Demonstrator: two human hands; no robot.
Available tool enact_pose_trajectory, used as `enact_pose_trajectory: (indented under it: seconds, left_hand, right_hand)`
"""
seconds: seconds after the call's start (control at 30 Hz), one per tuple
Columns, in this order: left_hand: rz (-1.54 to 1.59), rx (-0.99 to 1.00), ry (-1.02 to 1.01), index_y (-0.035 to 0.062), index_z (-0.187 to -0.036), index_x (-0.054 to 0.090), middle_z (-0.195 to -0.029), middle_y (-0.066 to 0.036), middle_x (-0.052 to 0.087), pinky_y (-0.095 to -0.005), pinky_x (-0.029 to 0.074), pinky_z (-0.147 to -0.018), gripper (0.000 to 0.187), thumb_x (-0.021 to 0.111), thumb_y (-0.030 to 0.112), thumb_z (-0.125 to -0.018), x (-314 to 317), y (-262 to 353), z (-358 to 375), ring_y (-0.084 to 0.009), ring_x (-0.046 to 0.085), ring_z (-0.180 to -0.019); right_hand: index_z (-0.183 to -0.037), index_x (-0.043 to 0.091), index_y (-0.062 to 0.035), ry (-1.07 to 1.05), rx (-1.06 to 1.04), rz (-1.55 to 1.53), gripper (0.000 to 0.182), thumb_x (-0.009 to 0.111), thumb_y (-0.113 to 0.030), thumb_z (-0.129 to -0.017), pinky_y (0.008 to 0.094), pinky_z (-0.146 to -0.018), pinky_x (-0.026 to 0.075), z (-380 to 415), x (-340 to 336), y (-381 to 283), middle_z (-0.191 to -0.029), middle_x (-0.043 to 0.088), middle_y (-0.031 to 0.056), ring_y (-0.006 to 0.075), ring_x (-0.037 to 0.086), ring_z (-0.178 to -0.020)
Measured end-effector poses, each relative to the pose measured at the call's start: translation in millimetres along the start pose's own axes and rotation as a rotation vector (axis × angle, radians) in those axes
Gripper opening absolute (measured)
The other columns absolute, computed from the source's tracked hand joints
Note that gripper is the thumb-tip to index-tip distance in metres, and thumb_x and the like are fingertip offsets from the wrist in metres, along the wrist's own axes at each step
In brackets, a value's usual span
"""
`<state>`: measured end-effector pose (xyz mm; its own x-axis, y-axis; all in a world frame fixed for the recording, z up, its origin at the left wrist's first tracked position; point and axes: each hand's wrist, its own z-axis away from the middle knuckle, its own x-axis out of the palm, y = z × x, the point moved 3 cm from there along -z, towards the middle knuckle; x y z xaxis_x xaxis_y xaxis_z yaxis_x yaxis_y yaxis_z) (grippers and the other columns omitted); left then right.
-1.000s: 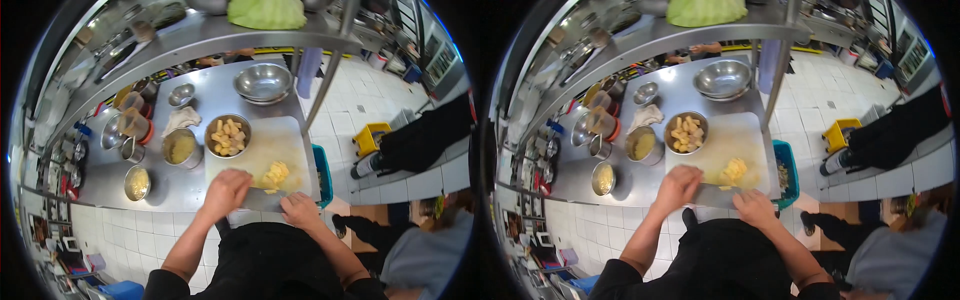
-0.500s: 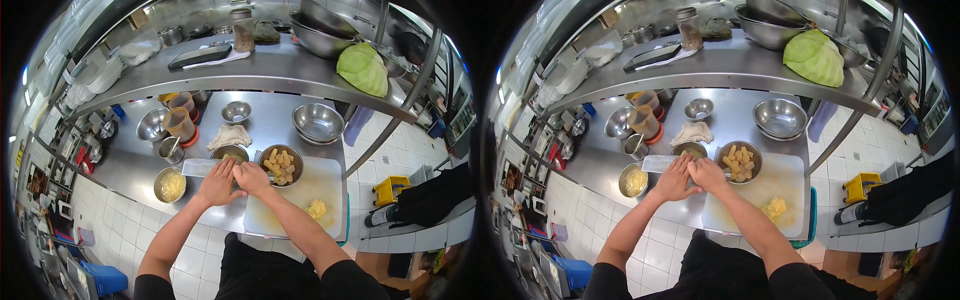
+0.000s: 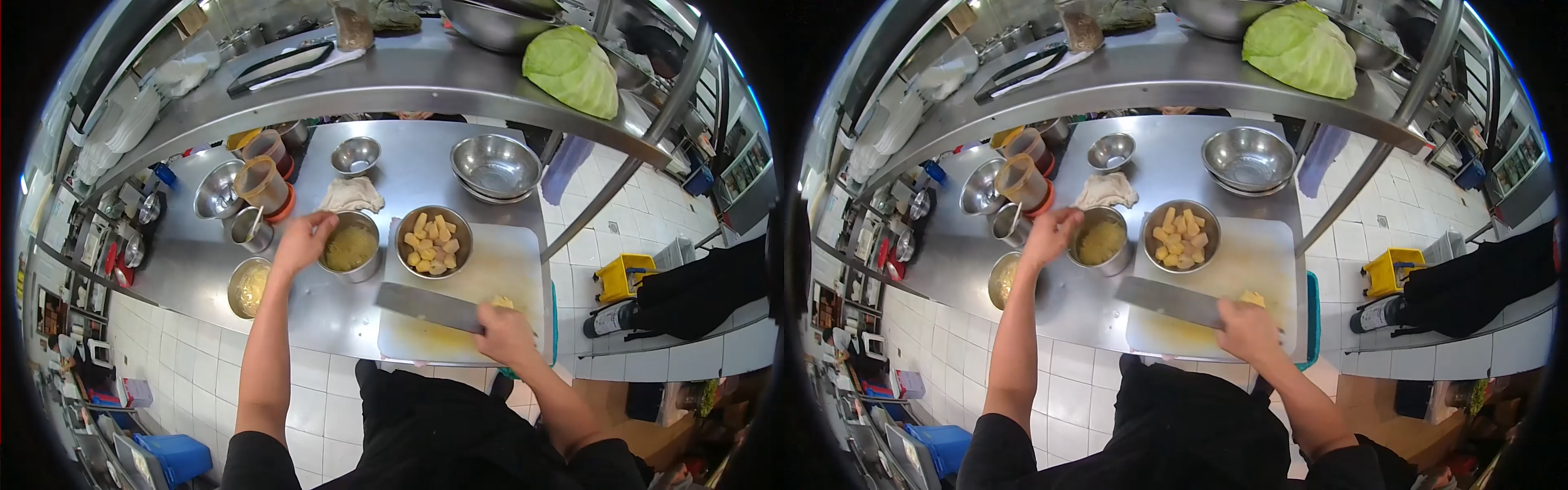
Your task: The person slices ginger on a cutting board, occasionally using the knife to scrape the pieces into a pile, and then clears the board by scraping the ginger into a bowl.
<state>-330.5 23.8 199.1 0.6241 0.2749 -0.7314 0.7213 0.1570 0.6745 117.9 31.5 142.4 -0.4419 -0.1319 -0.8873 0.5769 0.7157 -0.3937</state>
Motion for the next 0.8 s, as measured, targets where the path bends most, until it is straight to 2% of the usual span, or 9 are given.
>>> enact_pose_trajectory:
  seconds: [0.03,0.13,0.2,0.33,0.4,0.47,0.5,0.63,0.8]
  left_hand:
    - [-0.107,0.060,-0.015,-0.0012,-0.121,0.081,-0.102,-0.028,0.081,-0.0504,0.060,-0.093,0.039,0.068,0.034,-0.111,24.9,-14.5,6.3,-0.0447,0.079,-0.104]
    - [-0.309,0.049,-0.162,0.0001,-0.111,0.084,-0.097,-0.027,0.080,-0.0542,0.059,-0.086,0.036,0.069,0.033,-0.110,73.2,3.3,42.0,-0.0475,0.076,-0.102]
    - [-0.350,0.096,-0.006,0.0024,-0.103,0.085,-0.089,-0.024,0.080,-0.0551,0.056,-0.087,0.035,0.070,0.034,-0.109,93.2,12.5,59.6,-0.0462,0.076,-0.094]
    - [-0.468,0.120,0.205,0.0037,-0.104,0.086,-0.091,-0.022,0.081,-0.0509,0.048,-0.107,0.033,0.073,0.034,-0.107,107.0,26.3,87.0,-0.0439,0.076,-0.096]
    - [-0.489,0.049,0.139,0.0029,-0.115,0.083,-0.107,-0.022,0.082,-0.0508,0.047,-0.110,0.033,0.075,0.033,-0.106,116.3,31.3,96.8,-0.0430,0.074,-0.107]
    - [-0.610,0.221,0.375,0.0010,-0.126,0.078,-0.124,-0.023,0.080,-0.0509,0.046,-0.112,0.037,0.076,0.030,-0.104,134.2,54.3,110.3,-0.0422,0.072,-0.116]
    - [-0.499,0.216,0.355,-0.0003,-0.131,0.074,-0.135,-0.022,0.076,-0.0517,0.048,-0.112,0.037,0.078,0.022,-0.102,149.1,69.1,119.2,-0.0415,0.069,-0.124]
    - [0.051,0.474,0.035,-0.0011,-0.123,0.075,-0.129,-0.018,0.077,-0.0495,0.054,-0.108,0.025,0.076,0.007,-0.099,241.4,141.4,145.6,-0.0401,0.070,-0.123]
    - [0.126,0.557,-0.109,-0.0009,-0.119,0.077,-0.126,-0.016,0.076,-0.0463,0.056,-0.107,0.024,0.069,0.001,-0.096,318.2,170.4,118.1,-0.0371,0.068,-0.122]
  right_hand:
    - [-0.103,0.059,-0.0067,-0.008,0.009,0.003,0.028,0.077,-0.013,-0.083,0.0545,-0.070,0.058,22.3,-7.7,17.3,-0.078,0.071,0.0182,0.0437,0.073,-0.073]
    - [-0.108,0.058,-0.0071,-0.032,0.466,-0.219,0.025,0.072,-0.014,-0.088,0.0589,-0.072,0.057,86.0,-37.4,66.0,-0.077,0.072,0.0238,0.0492,0.074,-0.077]
    - [-0.111,0.058,-0.0064,-0.078,0.584,-0.217,0.024,0.069,-0.015,-0.091,0.0599,-0.074,0.057,115.2,-47.3,94.1,-0.077,0.071,0.0254,0.0497,0.074,-0.080]
    - [-0.112,0.057,-0.0036,-0.115,0.586,-0.113,0.020,0.063,-0.018,-0.099,0.0659,-0.076,0.057,136.8,-50.9,113.3,-0.081,0.073,0.0295,0.0541,0.073,-0.079]
    - [-0.111,0.057,-0.0024,-0.127,0.581,-0.107,0.020,0.062,-0.019,-0.101,0.0678,-0.077,0.057,139.6,-47.8,112.5,-0.082,0.074,0.0309,0.0557,0.073,-0.079]
    - [-0.112,0.057,-0.0015,-0.197,0.558,-0.020,0.021,0.062,-0.020,-0.102,0.0670,-0.077,0.057,136.3,-45.9,107.3,-0.081,0.073,0.0312,0.0553,0.073,-0.079]
    - [-0.113,0.058,-0.0014,-0.210,0.562,0.001,0.021,0.061,-0.020,-0.103,0.0661,-0.076,0.058,130.6,-48.4,102.0,-0.080,0.073,0.0306,0.0542,0.073,-0.078]
    - [-0.115,0.059,-0.0022,-0.227,0.523,0.019,0.021,0.061,-0.018,-0.102,0.0652,-0.073,0.059,116.4,-42.1,105.6,-0.079,0.074,0.0295,0.0530,0.074,-0.077]
    - [-0.120,0.059,-0.0026,-0.272,0.358,0.126,0.022,0.059,-0.015,-0.102,0.0612,-0.066,0.060,85.7,-35.1,107.6,-0.080,0.076,0.0252,0.0472,0.077,-0.073]
